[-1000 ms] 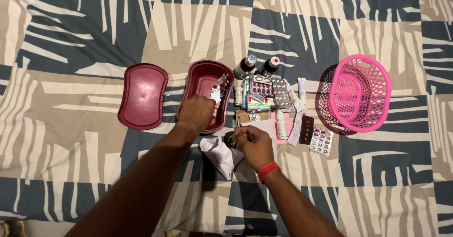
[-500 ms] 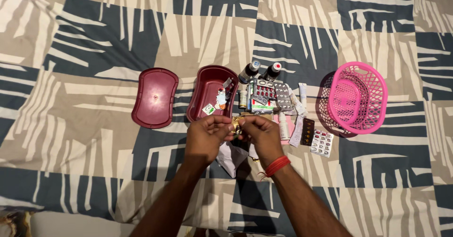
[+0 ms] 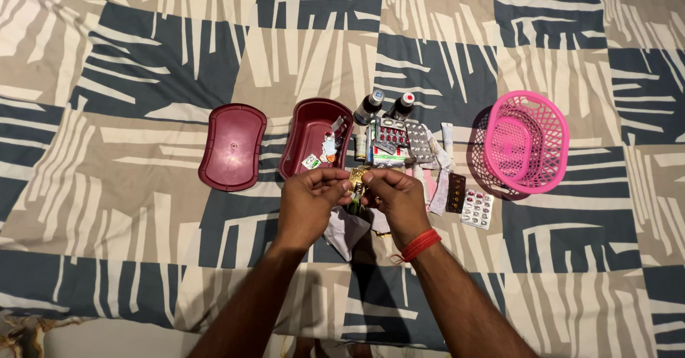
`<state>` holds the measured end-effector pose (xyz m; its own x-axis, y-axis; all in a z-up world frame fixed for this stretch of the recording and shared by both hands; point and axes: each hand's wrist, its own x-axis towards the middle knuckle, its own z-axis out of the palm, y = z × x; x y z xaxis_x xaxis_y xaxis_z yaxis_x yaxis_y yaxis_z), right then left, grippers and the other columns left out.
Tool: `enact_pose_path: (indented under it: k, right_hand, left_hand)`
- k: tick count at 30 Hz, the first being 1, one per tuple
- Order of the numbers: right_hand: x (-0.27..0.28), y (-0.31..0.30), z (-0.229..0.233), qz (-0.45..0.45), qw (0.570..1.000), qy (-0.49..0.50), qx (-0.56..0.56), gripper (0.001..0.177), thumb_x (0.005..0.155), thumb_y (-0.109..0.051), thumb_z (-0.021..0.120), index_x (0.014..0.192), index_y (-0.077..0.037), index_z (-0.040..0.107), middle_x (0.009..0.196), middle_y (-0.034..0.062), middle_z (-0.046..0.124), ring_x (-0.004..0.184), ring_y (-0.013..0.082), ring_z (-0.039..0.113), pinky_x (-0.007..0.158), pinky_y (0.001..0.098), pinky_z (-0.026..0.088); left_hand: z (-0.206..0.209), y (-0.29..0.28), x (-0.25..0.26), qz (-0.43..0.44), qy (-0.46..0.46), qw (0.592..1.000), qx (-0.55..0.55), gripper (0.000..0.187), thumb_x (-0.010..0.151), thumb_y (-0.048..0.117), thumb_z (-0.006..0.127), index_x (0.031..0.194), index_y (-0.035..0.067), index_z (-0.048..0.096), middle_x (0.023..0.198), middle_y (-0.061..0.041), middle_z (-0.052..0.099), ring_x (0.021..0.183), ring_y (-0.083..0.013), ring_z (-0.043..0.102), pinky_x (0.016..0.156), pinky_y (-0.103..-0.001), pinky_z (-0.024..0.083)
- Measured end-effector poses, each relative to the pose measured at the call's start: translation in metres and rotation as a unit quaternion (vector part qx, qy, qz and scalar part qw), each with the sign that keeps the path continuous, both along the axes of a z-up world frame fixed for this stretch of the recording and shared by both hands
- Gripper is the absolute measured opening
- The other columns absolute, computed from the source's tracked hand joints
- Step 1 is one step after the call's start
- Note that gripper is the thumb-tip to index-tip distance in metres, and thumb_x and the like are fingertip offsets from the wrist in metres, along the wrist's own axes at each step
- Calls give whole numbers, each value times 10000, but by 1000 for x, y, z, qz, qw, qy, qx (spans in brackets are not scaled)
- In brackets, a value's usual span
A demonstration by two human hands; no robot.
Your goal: The person unpacks various medical items from a white cloth bundle on a bed, including bottles, blister packs, and boxes. They place the items into a pink basket and a red plastic container, then arrange them neatly.
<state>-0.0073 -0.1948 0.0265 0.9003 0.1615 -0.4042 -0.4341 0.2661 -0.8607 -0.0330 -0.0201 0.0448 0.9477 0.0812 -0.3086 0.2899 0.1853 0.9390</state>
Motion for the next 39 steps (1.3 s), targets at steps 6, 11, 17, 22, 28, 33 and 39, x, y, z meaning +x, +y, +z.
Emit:
enact_pose_path:
  k: [6,11,17,22,28,33,39]
  right_hand:
    - [-3,4,13,-29,986,-62,-150,136,938,-114,752,1028,-18,789,710,53,659,594,94,555,542,257,465]
    - [-10,-2,19,20,977,-139,-162,169,873,20,712,1011,-2,807,904,47,788,710,67,656,644,235,544]
    - [-13,-19,15,31,980,-146,-135,275,872,64,617,1068,-5,799,927,71,797,743,103,716,708,249,590]
    - [-14,-21,16,13,988,-120,-100,282,863,-5,682,1140,-37,724,914,29,763,730,84,701,680,242,577]
    - [-10,-26,-6,-5,992,-78,-99,136,933,-115,729,982,11,744,825,40,746,683,90,682,614,237,560]
    - [-9,-28,-15,-1,992,-57,-114,121,938,-102,739,955,17,751,802,45,732,663,79,645,598,232,534]
    - [-3,-36,-30,2,996,-22,-88,120,947,-98,684,961,10,734,787,55,731,630,99,656,591,239,531]
  left_hand:
    - [12,-6,-5,68,49,996,31,254,894,108,734,1101,-36,704,838,-83,735,667,-136,703,583,-274,591]
    - [12,-1,4,8,103,991,-82,339,988,273,676,1135,-18,766,822,-64,715,657,-107,679,608,-234,594]
    - [2,-8,16,-52,63,996,-32,286,902,132,744,1136,-31,761,916,-76,771,695,-92,694,619,-229,593]
    - [1,-14,18,-15,59,997,-39,229,894,65,741,1090,-53,724,918,-103,771,727,-123,723,644,-239,611]
    - [1,-26,18,7,59,995,-78,198,895,60,735,1052,-45,677,895,-100,751,759,-142,733,682,-268,636]
    - [-3,-29,18,9,80,996,-48,171,895,75,737,1019,-20,667,871,-105,743,752,-150,740,675,-272,634]
    - [-17,-30,23,-34,112,993,18,183,906,107,751,1007,-30,684,802,-98,737,673,-139,717,599,-264,598]
